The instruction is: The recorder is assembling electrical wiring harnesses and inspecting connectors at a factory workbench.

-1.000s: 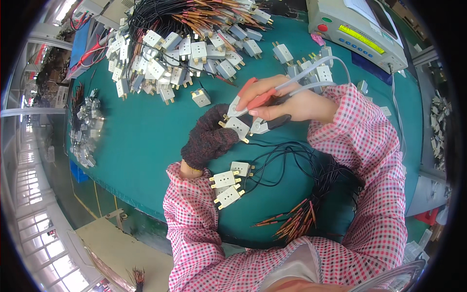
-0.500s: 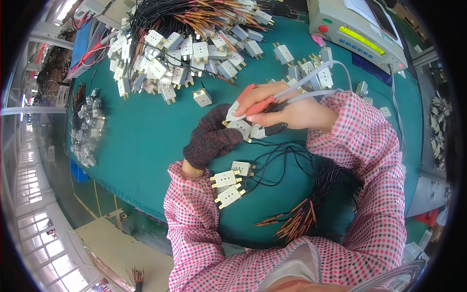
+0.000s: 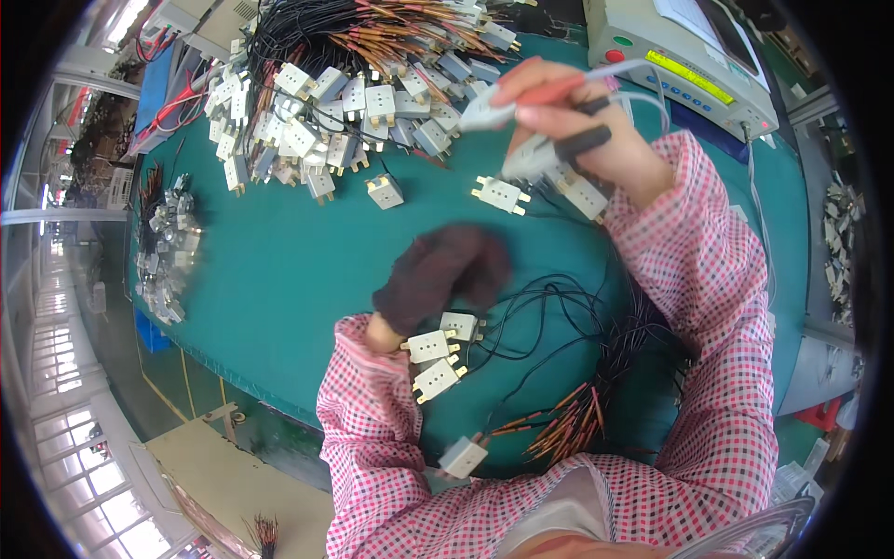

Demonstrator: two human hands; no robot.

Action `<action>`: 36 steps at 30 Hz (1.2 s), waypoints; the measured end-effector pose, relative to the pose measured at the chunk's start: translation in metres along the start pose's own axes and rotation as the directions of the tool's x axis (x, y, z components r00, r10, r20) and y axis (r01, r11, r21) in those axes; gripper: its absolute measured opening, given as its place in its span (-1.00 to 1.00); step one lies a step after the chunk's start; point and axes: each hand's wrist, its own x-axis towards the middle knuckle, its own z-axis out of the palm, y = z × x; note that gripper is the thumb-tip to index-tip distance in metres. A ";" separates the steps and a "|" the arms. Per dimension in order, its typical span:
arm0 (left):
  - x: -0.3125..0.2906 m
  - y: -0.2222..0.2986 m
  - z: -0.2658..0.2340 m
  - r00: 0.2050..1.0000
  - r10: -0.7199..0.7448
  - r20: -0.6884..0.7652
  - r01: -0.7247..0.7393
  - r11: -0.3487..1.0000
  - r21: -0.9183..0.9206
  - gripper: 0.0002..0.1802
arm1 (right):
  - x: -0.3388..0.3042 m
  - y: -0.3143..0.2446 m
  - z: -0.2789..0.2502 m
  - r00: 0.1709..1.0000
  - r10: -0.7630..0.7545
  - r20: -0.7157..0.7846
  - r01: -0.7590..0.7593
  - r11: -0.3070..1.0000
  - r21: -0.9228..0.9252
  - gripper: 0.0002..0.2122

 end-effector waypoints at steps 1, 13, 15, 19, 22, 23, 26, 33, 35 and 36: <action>0.006 -0.002 0.009 0.999 0.002 0.037 -0.002 1.000 -0.002 -0.47 | 0.003 0.004 -0.005 0.999 -0.041 -0.019 0.040 0.998 -0.058 -0.83; 0.007 0.006 0.014 0.967 0.147 -0.209 -0.036 0.888 0.458 -0.49 | -0.003 -0.002 -0.014 0.917 0.252 0.309 -0.263 0.965 -0.005 -0.86; 0.004 0.003 0.012 0.960 0.106 -0.260 -0.033 0.962 0.271 -0.50 | -0.004 -0.003 -0.013 0.911 0.212 0.354 -0.209 0.977 -0.046 -0.85; 0.000 0.000 0.003 0.975 0.134 -0.179 -0.126 0.991 0.054 -0.51 | -0.004 0.001 -0.006 0.873 0.160 0.460 -0.150 0.987 -0.059 -0.83; -0.001 0.000 -0.002 0.973 0.164 -0.161 -0.137 0.976 0.169 -0.48 | -0.006 0.003 -0.001 0.863 0.151 0.482 -0.162 0.987 -0.018 -0.83; -0.001 0.001 -0.003 0.983 0.104 -0.150 -0.079 0.984 0.160 -0.49 | -0.006 0.003 0.000 0.857 0.168 0.487 -0.178 0.984 -0.026 -0.83; -0.001 0.005 -0.003 0.994 0.061 -0.085 -0.047 0.985 0.164 -0.51 | -0.007 0.002 0.005 0.843 0.207 0.497 -0.217 0.975 -0.037 -0.83; -0.003 0.014 -0.003 0.999 -0.028 -0.035 0.034 0.983 0.183 -0.56 | -0.009 0.004 0.010 0.820 0.301 0.487 -0.318 0.947 -0.049 -0.83; -0.003 0.015 -0.003 0.998 -0.043 -0.053 0.053 0.981 0.186 -0.56 | -0.008 0.004 0.009 0.823 0.288 0.489 -0.310 0.950 -0.037 -0.83; -0.003 0.015 -0.003 0.995 -0.067 -0.075 0.081 0.978 0.191 -0.56 | -0.008 0.004 0.008 0.822 0.292 0.489 -0.310 0.950 -0.045 -0.83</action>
